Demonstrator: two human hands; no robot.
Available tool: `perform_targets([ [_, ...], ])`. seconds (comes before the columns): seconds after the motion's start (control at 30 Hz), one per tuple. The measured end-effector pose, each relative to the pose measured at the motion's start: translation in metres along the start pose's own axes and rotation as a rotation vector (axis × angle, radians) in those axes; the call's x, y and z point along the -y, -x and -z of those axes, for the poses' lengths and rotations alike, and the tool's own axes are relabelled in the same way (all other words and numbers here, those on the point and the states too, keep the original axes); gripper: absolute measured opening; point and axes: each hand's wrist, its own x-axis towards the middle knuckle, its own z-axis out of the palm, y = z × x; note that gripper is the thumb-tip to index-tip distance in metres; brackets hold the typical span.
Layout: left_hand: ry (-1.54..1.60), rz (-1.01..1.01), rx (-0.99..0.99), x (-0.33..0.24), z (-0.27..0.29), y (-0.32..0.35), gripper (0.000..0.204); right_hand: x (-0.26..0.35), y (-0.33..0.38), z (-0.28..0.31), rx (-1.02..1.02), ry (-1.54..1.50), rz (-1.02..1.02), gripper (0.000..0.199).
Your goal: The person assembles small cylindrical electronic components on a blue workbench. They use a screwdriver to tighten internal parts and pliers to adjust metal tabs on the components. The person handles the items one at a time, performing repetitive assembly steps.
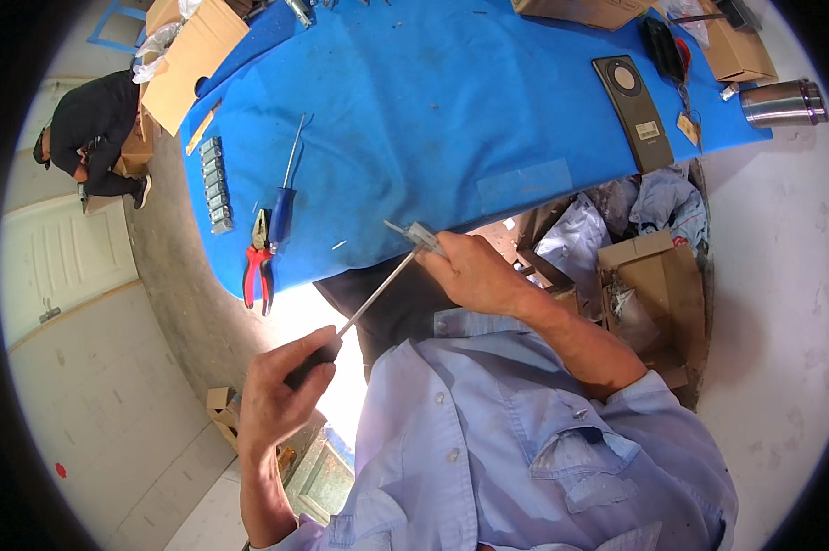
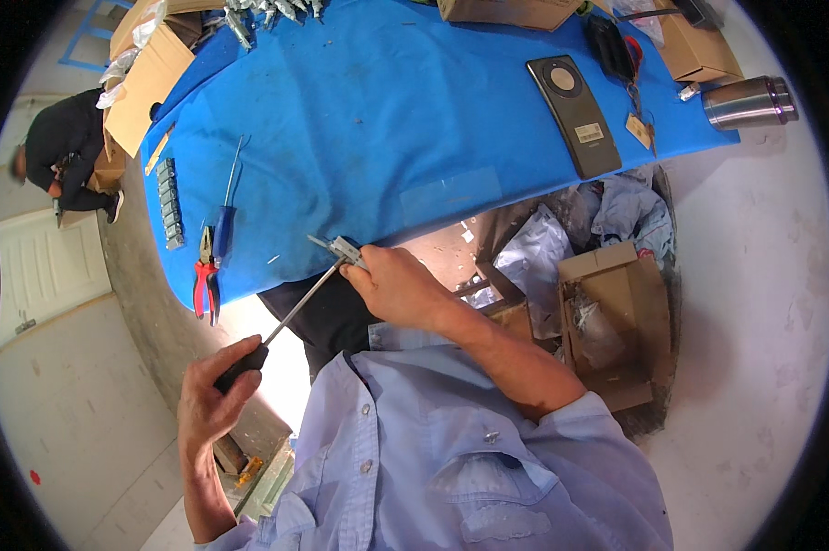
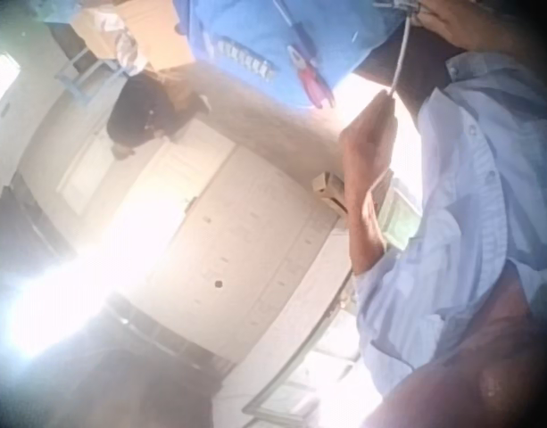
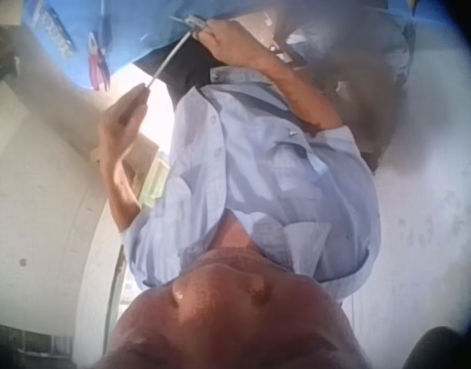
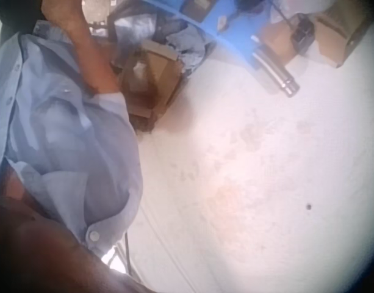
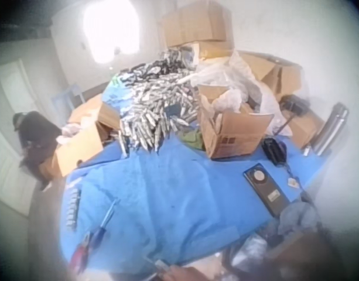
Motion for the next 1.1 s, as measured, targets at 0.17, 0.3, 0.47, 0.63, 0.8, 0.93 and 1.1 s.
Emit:
perform_targets([
  [0.17, 0.437, 0.303, 0.082, 0.024, 0.001, -0.008, 0.044, -0.005, -0.001, 0.001, 0.048, -0.039, -0.021, 0.037],
  [0.3, 0.604, 0.342, 0.075, 0.038, -0.009, -0.011, 0.046, -0.004, -0.005, 0.003, 0.090, -0.107, -0.017, 0.036],
  [0.47, 0.695, 0.325, 0.094, 0.048, -0.018, -0.014, 0.048, -0.016, -0.007, -0.003, 0.101, -0.238, 0.016, 0.032],
  [0.63, 0.880, 0.270, 0.132, 0.081, -0.032, -0.020, 0.048, -0.004, -0.005, 0.008, 0.259, -0.425, -0.120, 0.029],
  [0.8, 0.837, 0.272, 0.058, 0.067, -0.040, -0.022, 0.045, -0.009, -0.004, 0.010, 0.328, -0.697, -0.223, 0.034],
  [0.93, 0.563, 0.215, -0.069, 0.048, -0.034, -0.007, 0.042, -0.013, -0.004, -0.003, 0.262, -0.649, -0.205, 0.033],
  [1.1, 0.028, -0.059, -0.218, -0.003, -0.018, 0.022, 0.040, -0.002, 0.013, -0.013, 0.168, -0.769, -0.235, 0.033],
])
